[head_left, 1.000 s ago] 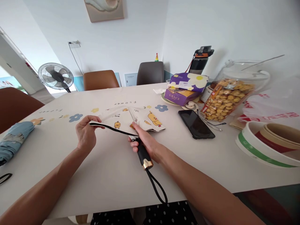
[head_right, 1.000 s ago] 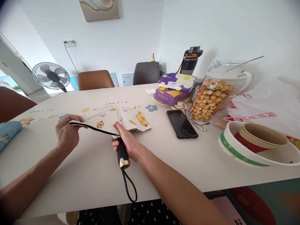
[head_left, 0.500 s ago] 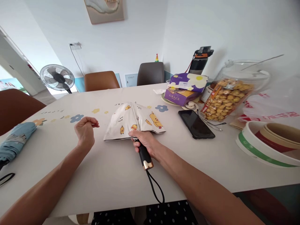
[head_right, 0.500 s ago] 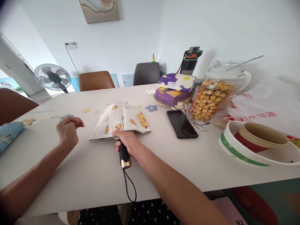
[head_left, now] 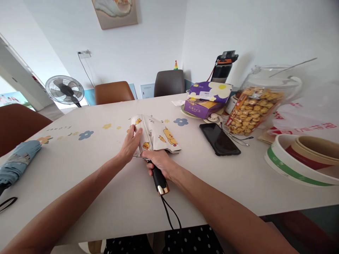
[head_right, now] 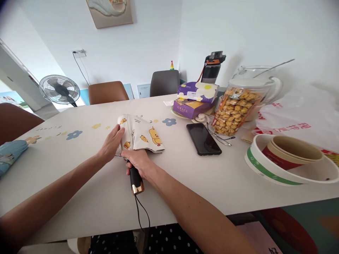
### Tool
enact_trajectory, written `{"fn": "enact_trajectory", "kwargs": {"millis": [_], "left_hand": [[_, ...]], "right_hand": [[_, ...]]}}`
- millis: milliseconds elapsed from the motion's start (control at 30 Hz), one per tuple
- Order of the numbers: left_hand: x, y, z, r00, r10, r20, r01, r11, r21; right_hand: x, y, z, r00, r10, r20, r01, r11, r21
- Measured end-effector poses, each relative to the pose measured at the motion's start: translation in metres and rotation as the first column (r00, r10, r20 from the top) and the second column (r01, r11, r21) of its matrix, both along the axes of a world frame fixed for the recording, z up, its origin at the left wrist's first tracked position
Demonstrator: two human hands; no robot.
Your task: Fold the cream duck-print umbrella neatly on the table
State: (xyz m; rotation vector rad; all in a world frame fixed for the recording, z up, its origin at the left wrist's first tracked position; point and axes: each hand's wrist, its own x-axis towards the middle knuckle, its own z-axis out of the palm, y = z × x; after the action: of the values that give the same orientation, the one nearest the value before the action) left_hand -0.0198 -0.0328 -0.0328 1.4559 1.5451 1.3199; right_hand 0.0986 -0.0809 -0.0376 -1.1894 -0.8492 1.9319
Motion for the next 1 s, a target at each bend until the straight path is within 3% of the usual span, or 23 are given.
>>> {"fn": "enact_trajectory", "kwargs": {"millis": [100, 167, 300, 400, 533, 667, 800, 1000], "left_hand": [[0.007, 0.016, 0.003, 0.975, 0.015, 0.222, 0.010, 0.994, -0.108], [0.010, 0.023, 0.004, 0.918, 0.014, 0.395, 0.061, 0.982, -0.177], [0.008, 0.027, 0.007, 0.745, -0.068, 0.664, 0.296, 0.925, -0.237], [0.004, 0.024, 0.010, 0.626, -0.157, 0.764, 0.440, 0.880, -0.179], [0.003, 0.020, 0.018, 0.563, -0.165, 0.810, 0.450, 0.883, -0.133], [0.003, 0.016, 0.025, 0.543, -0.164, 0.824, 0.441, 0.890, -0.113], [0.002, 0.017, 0.023, 0.559, -0.139, 0.817, 0.417, 0.899, -0.133], [-0.010, 0.041, 0.004, 0.717, -0.137, 0.683, 0.329, 0.931, -0.159]], "right_hand": [[0.002, -0.001, 0.000, 0.998, 0.031, -0.054, -0.030, 0.999, 0.015], [0.003, -0.001, 0.001, 0.994, 0.052, -0.096, -0.051, 0.999, 0.011], [0.007, -0.001, 0.003, 0.984, 0.086, -0.157, -0.083, 0.996, 0.027], [0.009, -0.002, 0.004, 0.971, 0.145, -0.193, -0.133, 0.988, 0.074], [0.011, -0.003, 0.007, 0.954, 0.205, -0.220, -0.185, 0.977, 0.107], [0.009, -0.005, 0.010, 0.955, 0.199, -0.222, -0.176, 0.977, 0.116], [0.004, -0.005, 0.008, 0.947, 0.176, -0.270, -0.144, 0.981, 0.133], [-0.002, -0.004, -0.005, 0.977, 0.079, -0.196, -0.061, 0.994, 0.093]]}}
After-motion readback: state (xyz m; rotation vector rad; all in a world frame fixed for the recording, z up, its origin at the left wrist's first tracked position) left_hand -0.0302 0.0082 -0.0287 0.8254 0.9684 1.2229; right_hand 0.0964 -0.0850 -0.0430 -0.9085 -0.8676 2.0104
